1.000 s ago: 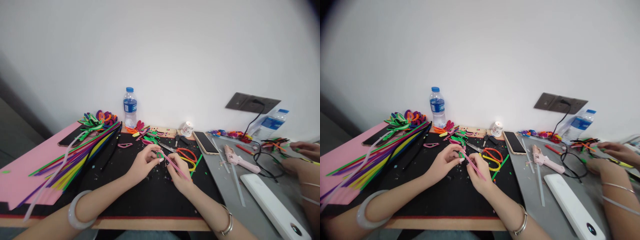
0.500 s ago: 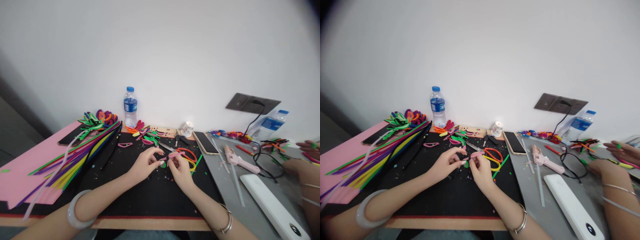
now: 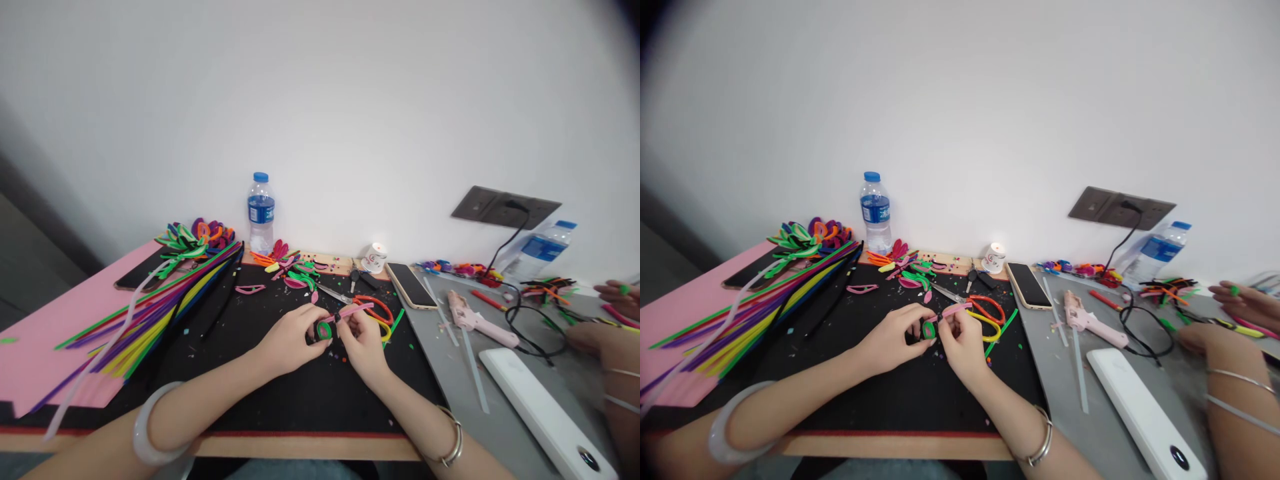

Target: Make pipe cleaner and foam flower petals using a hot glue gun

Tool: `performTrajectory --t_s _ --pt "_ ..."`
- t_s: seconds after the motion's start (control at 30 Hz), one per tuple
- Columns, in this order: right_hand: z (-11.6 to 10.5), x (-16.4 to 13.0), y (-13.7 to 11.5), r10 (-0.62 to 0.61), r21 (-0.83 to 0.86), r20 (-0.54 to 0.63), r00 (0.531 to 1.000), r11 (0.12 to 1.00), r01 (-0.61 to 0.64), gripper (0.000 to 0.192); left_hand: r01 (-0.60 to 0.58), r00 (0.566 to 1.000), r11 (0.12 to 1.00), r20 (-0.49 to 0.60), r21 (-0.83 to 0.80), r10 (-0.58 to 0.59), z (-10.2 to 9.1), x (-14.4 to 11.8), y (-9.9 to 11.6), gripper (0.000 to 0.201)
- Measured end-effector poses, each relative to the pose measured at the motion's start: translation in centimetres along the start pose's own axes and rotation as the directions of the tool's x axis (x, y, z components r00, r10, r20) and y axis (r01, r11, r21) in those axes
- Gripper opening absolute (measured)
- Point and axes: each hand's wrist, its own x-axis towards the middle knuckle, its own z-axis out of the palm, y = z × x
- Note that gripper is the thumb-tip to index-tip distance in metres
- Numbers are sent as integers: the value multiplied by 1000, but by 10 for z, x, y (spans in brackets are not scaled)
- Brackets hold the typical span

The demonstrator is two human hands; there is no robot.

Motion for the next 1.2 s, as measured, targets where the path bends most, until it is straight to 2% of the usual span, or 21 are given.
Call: performTrajectory --t_s 0.23,0.43,0.8,0.97,1.1,1.2 --pt "-2 0 -3 0 -36 47 999 999 2 8 52 997 997 -53 53 -49 2 0 -5 34" --pt "-4 0 -8 -27 -81 60 998 996 31 9 58 996 995 -75 83 -52 0 0 -6 32" --pt "-3 1 -9 -51 -106 96 994 992 61 10 18 995 1000 -102 -17 -20 3 2 -12 31" --pt "-4 -1 -9 -54 -110 100 994 992 64 11 16 992 1000 -121 -22 -18 1 2 -10 24" --pt "-4 -1 -9 -50 -103 127 991 993 64 12 28 992 997 -121 72 -19 -1 2 -8 10" --pt "-3 -1 -8 -46 -80 148 988 995 59 14 35 994 993 -104 115 -23 -2 1 -9 9"
